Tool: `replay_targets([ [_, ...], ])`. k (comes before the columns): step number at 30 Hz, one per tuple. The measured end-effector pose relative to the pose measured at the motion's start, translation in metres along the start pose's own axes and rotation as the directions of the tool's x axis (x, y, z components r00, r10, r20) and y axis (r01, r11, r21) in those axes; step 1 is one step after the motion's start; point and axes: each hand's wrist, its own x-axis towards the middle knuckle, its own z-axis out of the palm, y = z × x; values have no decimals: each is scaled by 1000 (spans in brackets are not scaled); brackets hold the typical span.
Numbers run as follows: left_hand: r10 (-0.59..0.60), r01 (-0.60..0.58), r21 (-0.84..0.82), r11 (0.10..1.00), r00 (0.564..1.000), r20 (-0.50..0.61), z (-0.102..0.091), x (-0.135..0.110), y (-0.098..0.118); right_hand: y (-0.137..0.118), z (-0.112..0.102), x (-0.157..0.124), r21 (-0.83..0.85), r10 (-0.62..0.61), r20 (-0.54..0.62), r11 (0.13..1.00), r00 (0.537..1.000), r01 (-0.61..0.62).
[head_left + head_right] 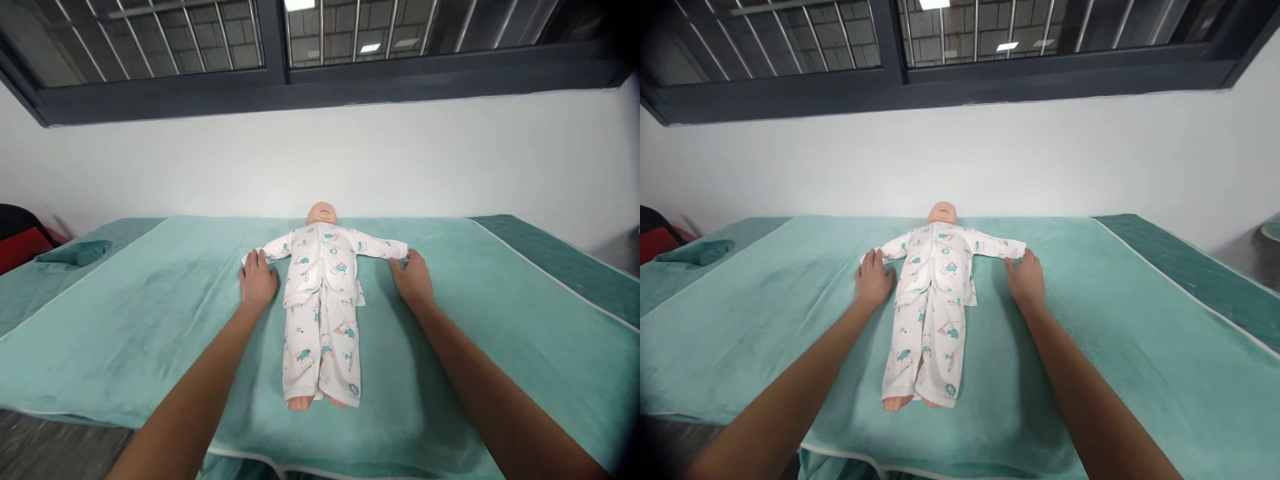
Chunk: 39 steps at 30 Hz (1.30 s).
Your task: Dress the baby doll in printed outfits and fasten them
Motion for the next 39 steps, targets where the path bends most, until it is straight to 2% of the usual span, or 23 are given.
replay_targets([
  [4,25,-25,8,1000,999,20,12,40,-20,7,11,30,-31,108,-28,994,994,-109],
  [8,52,-52,13,999,998,29,20,65,-31,24,15,46,1,110,-56,994,992,-110],
  [12,38,-38,20,999,999,-21,23,72,-27,35,12,53,72,139,-140,989,980,-130],
  [16,-61,62,17,998,997,-42,18,64,-23,31,1,46,137,173,-228,980,958,-145],
  [18,-115,115,11,993,992,-43,13,56,-23,23,-8,30,174,126,-244,981,962,-84],
  [20,-146,146,5,989,988,-49,8,46,-24,12,-20,0,211,34,-228,977,973,15],
  [23,-164,164,-2,987,985,-52,0,26,-24,-6,-38,-73,287,-158,-131,939,979,190],
  [26,-151,152,19,988,987,-52,-6,1,-20,-29,-53,-163,398,-412,-103,817,906,417],
  [28,-114,117,50,992,992,-44,-9,-15,-15,-47,-58,-214,421,-513,-9,776,858,469],
  [30,-59,61,88,994,998,-29,-11,-30,-9,-66,-58,-245,402,-571,84,769,817,497],
  [33,16,-14,141,990,1000,-13,-14,-45,-2,-89,-52,-256,267,-596,140,791,790,550],
  [36,50,-47,176,983,999,-14,-17,-50,1,-100,-45,-248,157,-599,97,798,795,582],
  [39,56,-49,194,980,998,-26,-17,-49,2,-105,-47,-243,147,-618,68,782,783,605],
])
